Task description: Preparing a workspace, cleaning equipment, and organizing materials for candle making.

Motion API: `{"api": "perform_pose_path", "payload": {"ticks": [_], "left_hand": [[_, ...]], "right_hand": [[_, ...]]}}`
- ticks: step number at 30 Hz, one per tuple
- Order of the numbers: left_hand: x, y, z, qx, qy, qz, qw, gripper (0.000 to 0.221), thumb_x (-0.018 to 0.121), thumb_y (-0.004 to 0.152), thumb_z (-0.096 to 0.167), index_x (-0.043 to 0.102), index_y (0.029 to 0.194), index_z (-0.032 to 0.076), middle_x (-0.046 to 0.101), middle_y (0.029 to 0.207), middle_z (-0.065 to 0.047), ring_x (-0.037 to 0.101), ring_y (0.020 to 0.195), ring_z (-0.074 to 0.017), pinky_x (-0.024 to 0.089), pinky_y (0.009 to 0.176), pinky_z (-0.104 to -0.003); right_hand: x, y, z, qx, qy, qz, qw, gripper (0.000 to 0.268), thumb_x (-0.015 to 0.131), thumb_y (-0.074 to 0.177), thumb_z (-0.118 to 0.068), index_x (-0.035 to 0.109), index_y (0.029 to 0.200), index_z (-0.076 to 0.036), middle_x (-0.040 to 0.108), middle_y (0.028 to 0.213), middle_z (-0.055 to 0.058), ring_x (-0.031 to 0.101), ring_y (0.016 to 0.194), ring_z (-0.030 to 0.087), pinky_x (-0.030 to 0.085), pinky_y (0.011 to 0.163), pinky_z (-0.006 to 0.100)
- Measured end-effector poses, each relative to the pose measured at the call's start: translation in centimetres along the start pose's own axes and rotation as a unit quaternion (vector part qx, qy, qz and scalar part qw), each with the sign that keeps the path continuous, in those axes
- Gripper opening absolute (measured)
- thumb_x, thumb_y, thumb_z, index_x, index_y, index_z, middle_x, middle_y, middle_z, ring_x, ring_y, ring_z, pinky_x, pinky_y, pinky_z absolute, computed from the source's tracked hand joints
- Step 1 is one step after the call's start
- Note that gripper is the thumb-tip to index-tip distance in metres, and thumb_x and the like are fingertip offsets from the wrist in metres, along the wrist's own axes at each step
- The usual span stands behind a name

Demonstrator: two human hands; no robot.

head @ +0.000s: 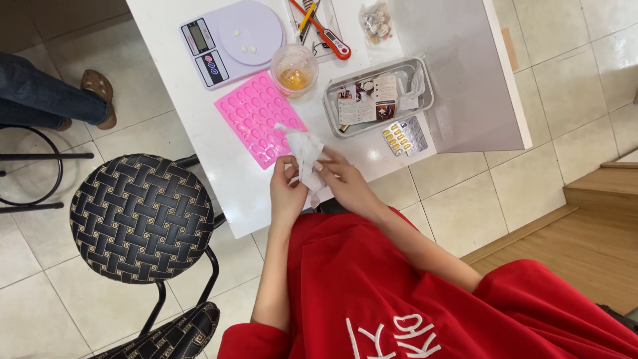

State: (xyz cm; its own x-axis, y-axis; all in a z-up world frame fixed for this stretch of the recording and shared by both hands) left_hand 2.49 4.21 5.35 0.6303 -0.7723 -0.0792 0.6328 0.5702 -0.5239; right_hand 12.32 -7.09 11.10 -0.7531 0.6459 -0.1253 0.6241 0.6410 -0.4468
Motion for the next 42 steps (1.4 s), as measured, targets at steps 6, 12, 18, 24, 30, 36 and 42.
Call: {"api": "perform_pose_path", "payload": {"ticks": [6,12,18,24,30,36,42], "left_hand": [[-2.2,-1.6,1.8,-0.048,-0.207,-0.052,0.976,0.027,0.06,0.098,0.031,0.06,0.11,0.006,0.067,0.117,-0.017,0.067,0.113,-0.0271,0.055,0.101,-0.05],[-3.3,-0.1,-0.5,0.0,-0.114,-0.042,0.993,0.038,0.088,0.082,0.016,0.056,0.102,0.009,0.065,0.087,0.001,0.061,0.081,-0.0073,0.055,0.07,-0.019],[-6.2,-0.8,0.4,-0.02,-0.132,-0.059,0.989,0.019,0.077,0.092,0.014,0.061,0.101,0.01,0.073,0.094,0.0,0.063,0.081,-0.0054,0.054,0.07,-0.018],[-6.8,-0.9,1.5,0.007,-0.053,0.017,0.998,0.032,0.054,0.101,0.008,0.034,0.121,0.023,0.054,0.075,0.002,0.047,0.061,-0.0065,0.042,0.057,-0.021],[-7.6,2.3,2.6,0.017,0.132,0.086,0.987,0.02,0.04,0.1,0.006,0.059,0.095,0.012,0.052,0.093,-0.014,0.056,0.089,-0.0292,0.048,0.084,-0.041],[-5.2,7.6,6.5,0.091,0.257,0.109,0.956,0.033,0.06,0.092,0.02,0.066,0.123,0.013,0.05,0.129,-0.025,0.053,0.125,-0.0487,0.044,0.106,-0.056],[-0.4,15.9,6.2,0.123,0.294,0.054,0.946,0.096,0.096,0.064,0.031,0.05,0.144,0.005,0.033,0.149,-0.033,0.036,0.141,-0.0512,0.032,0.116,-0.062]], "right_hand": [[0.9,-1.5,-1.7,-0.241,-0.274,0.015,0.931,0.03,0.052,0.109,-0.018,0.073,0.123,-0.002,0.059,0.14,0.022,0.055,0.132,0.037,0.034,0.119,0.053],[2.8,-2.9,-2.6,-0.377,-0.361,0.0,0.853,0.026,0.058,0.102,-0.011,0.07,0.123,0.0,0.061,0.145,0.015,0.06,0.131,0.03,0.04,0.116,0.047],[1.7,-1.9,-5.6,-0.212,-0.023,-0.115,0.97,0.028,0.055,0.102,-0.006,0.07,0.125,0.001,0.062,0.142,0.025,0.061,0.128,0.042,0.043,0.11,0.059],[-3.2,7.1,-4.6,-0.158,-0.178,0.128,0.963,0.079,0.089,0.081,-0.019,0.049,0.149,-0.005,0.056,0.139,0.025,0.058,0.128,0.045,0.05,0.106,0.053],[-5.3,20.1,1.4,-0.137,-0.018,0.042,0.99,0.074,0.059,0.082,0.01,0.041,0.153,-0.003,0.053,0.14,0.027,0.056,0.131,0.045,0.044,0.112,0.055],[-7.5,28.6,1.3,-0.086,-0.197,0.191,0.958,0.026,0.065,0.097,-0.026,0.074,0.122,-0.023,0.072,0.111,0.003,0.074,0.101,0.023,0.059,0.09,0.037],[-3.8,33.0,-1.9,-0.163,-0.335,0.053,0.927,0.023,0.064,0.098,-0.042,0.079,0.099,-0.024,0.074,0.094,0.006,0.073,0.093,0.029,0.056,0.09,0.045]]}}
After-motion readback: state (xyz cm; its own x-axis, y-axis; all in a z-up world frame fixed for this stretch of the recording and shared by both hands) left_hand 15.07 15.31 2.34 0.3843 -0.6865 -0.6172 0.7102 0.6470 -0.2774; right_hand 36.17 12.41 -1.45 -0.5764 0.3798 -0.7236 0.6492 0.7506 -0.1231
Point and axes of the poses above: each hand's wrist, its own y-axis towards the middle knuckle, its own x-axis out of the palm, z = x × y, the point moved 3 cm from there along y, towards the middle knuckle
